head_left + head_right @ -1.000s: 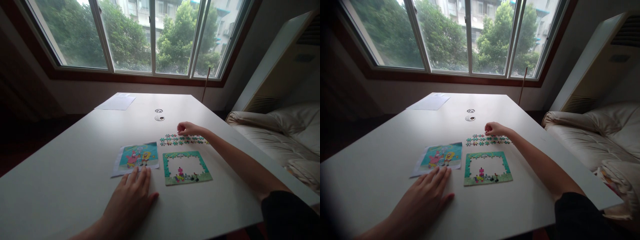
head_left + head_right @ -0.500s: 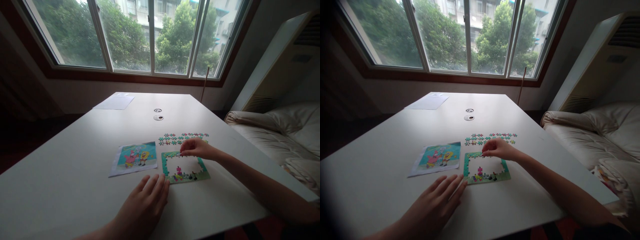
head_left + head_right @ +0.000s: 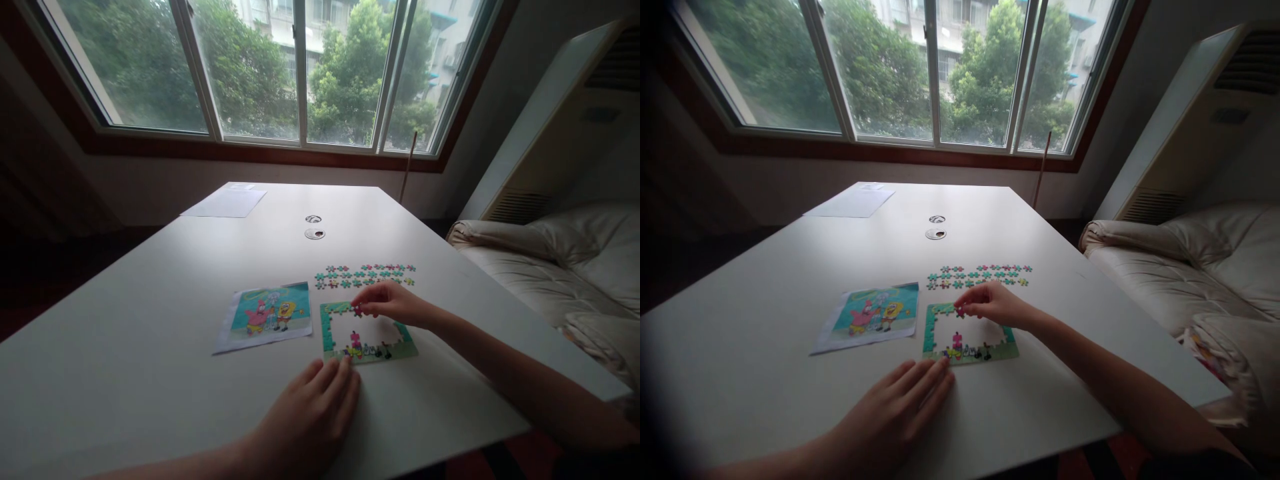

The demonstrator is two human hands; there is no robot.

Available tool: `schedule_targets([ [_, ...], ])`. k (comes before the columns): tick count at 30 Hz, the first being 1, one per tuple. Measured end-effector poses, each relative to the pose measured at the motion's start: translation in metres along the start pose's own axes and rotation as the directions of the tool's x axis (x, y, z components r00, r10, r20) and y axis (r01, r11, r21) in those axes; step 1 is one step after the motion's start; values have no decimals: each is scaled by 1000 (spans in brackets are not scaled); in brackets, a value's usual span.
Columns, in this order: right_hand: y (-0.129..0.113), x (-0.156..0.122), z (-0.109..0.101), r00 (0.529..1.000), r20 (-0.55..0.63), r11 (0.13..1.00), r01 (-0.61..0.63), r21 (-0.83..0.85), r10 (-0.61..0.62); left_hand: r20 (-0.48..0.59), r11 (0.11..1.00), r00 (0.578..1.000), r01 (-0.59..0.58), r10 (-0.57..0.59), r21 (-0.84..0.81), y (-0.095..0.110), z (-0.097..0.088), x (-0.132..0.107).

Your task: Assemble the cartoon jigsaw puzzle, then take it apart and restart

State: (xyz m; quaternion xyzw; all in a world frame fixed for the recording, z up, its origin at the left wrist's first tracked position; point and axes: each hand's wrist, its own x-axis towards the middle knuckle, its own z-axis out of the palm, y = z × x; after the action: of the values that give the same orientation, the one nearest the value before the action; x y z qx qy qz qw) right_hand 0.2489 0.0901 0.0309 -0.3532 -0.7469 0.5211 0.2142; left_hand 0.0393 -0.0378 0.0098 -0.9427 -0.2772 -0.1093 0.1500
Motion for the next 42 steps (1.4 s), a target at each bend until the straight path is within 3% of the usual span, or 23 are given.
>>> schedule_targets([
  [4,-2,-3,8,1000,-17,1000,20,3,-20,10,1000,1000,5,-5,6,1,-1,-2],
  [10,-17,-13,28,991,-86,934,64,-352,-100,-12,1000,1000,19,-19,12,3,-2,-2],
  [13,-20,-16,37,985,-99,890,81,-449,-140,-7,1000,1000,21,-21,7,4,-2,-2],
  [20,-19,-15,43,978,-140,883,76,-463,-157,-12,1000,1000,28,-28,8,3,-1,0],
  [25,-21,-13,41,984,-107,874,77,-481,-145,-2,1000,1000,22,-21,6,4,0,-1],
  [34,-10,-13,45,965,-129,776,101,-622,-229,-13,1000,1000,28,-28,0,4,1,-2],
  [42,-9,-13,44,970,-112,784,105,-612,-217,13,1000,1000,13,-14,11,3,-2,-1],
])
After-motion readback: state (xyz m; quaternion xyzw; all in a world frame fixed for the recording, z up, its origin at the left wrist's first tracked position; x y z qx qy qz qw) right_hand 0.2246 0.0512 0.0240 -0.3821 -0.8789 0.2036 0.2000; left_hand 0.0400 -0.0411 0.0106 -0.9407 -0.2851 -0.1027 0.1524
